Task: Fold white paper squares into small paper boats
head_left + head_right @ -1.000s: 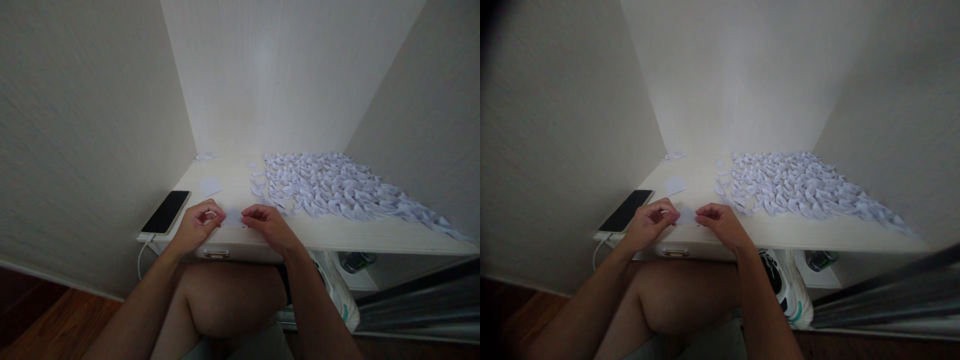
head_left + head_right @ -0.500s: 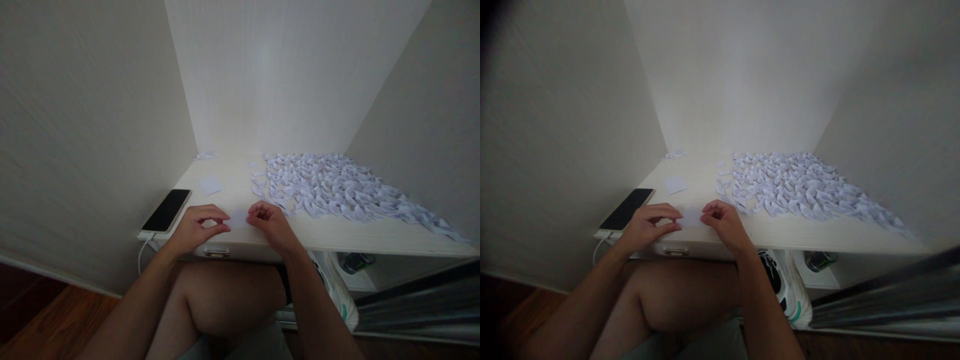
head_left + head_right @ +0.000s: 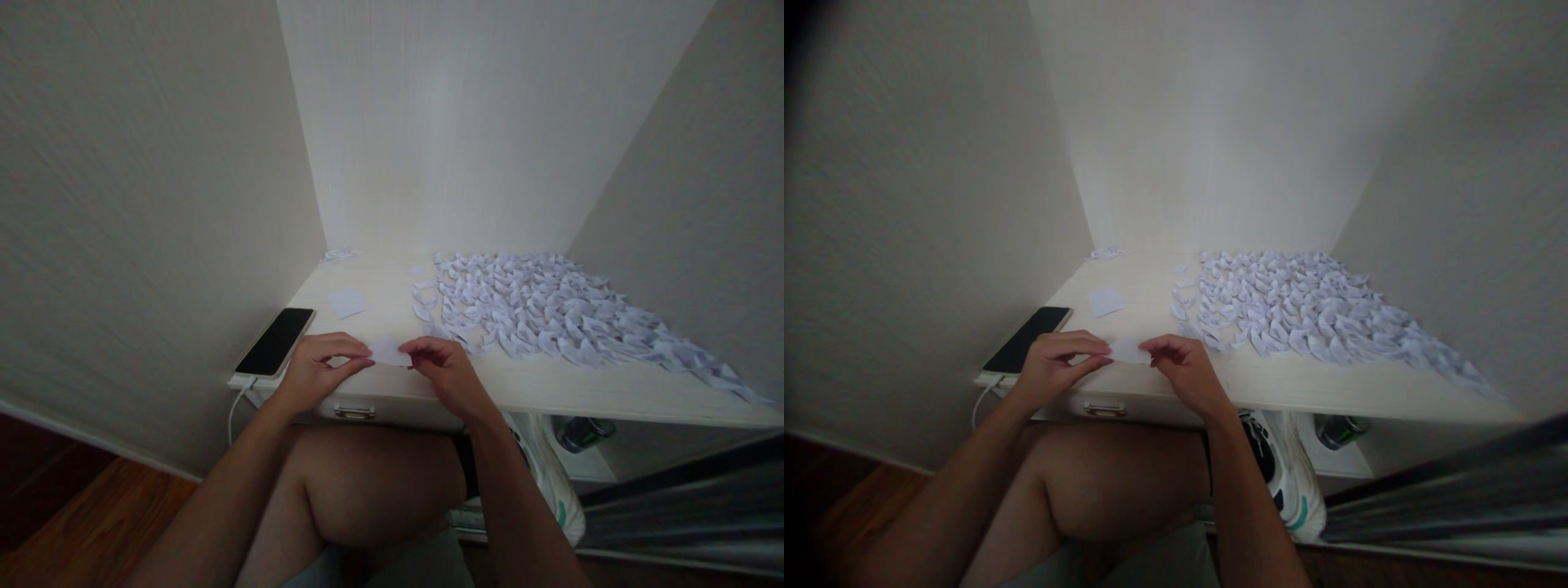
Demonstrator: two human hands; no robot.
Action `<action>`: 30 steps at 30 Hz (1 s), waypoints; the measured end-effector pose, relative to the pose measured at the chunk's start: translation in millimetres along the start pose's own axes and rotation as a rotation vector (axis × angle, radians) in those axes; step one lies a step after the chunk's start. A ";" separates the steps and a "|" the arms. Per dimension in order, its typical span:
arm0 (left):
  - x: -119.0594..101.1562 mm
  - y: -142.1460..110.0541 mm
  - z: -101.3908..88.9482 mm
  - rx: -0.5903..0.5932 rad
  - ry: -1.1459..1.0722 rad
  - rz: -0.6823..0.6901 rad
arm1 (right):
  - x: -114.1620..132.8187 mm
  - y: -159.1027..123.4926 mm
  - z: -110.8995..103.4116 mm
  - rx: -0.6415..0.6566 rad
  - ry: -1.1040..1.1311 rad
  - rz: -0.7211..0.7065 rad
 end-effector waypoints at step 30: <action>7.3 1.7 49.6 -0.262 -0.618 -0.581 | -4.6 3.8 7.8 -0.229 -0.040 -0.113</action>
Point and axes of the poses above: each hand's wrist, its own y-axis towards the middle knuckle, its own z-axis out of the palm, x = y × z, the point moved 2 cm from there along y, towards the middle knuckle, and after that the axes turned 6 degrees about -z, right-handed, at the moved point
